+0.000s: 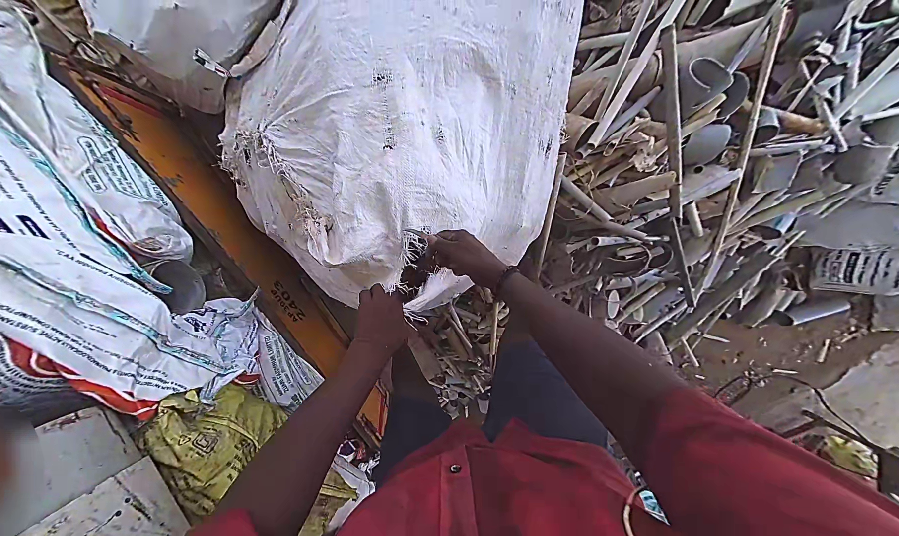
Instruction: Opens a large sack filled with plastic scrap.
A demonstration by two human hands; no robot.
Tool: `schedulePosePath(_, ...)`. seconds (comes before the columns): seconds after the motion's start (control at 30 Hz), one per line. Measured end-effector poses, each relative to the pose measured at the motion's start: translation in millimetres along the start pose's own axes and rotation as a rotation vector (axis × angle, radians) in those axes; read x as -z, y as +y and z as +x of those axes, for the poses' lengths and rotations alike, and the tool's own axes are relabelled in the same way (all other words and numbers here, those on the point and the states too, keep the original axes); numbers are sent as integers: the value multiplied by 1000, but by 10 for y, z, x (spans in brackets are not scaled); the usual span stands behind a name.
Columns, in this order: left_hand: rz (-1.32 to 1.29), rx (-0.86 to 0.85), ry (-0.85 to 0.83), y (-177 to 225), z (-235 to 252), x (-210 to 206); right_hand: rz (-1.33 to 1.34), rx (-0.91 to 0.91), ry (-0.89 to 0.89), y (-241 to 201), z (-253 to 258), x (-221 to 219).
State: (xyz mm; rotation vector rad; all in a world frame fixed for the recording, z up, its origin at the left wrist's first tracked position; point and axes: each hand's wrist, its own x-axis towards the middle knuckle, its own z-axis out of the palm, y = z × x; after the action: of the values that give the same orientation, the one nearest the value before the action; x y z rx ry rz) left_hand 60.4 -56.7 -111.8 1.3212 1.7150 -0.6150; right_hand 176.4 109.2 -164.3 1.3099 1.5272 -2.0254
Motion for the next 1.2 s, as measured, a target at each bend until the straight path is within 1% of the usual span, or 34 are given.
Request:
schedulePosePath(0.1,69,-16,48,-192,120,114,221,-95,10,44,-58,-44)
schedulePosePath(0.2,95,-15,235,-289,171,181,405,-160,35,76,-98,-97)
schedulePosePath(0.23,101,5,286,-294,186,187,478,-180,43,79,-111,-111)
schedulePosePath(0.3,77,83,311,-262,219,201,570,-205,48,109,-111,-132)
schedulePosePath(0.37,34,178,286,-214,270,241,553,-199,43,139,-83,-143)
schedulePosePath(0.47,-105,364,195,-141,337,370,377,-141,21,149,-91,-137)
schedulePosePath(0.53,-146,410,157,-159,381,390,305,-121,6,122,-120,-128)
schedulePosePath(0.6,-193,430,159,-196,395,387,264,-111,-11,93,-142,-115)
schedulePosePath(0.7,-344,459,167,-259,392,382,313,-161,-27,66,-158,-102)
schedulePosePath(0.83,-599,481,211,-316,319,395,485,-263,-18,28,-151,-150)
schedulePosePath(0.93,-759,477,254,-375,317,367,555,-277,-42,29,-149,-190)
schedulePosePath(1.0,-839,478,276,-401,315,355,469,-241,-37,44,-160,-223)
schedulePosePath(1.03,-866,472,283,-412,317,351,350,-190,-23,42,-170,-234)
schedulePosePath(1.13,-892,448,279,-407,299,350,-240,33,36,5,-192,-227)
schedulePosePath(1.2,-859,424,264,-387,269,362,-622,77,38,-161,-211,-235)
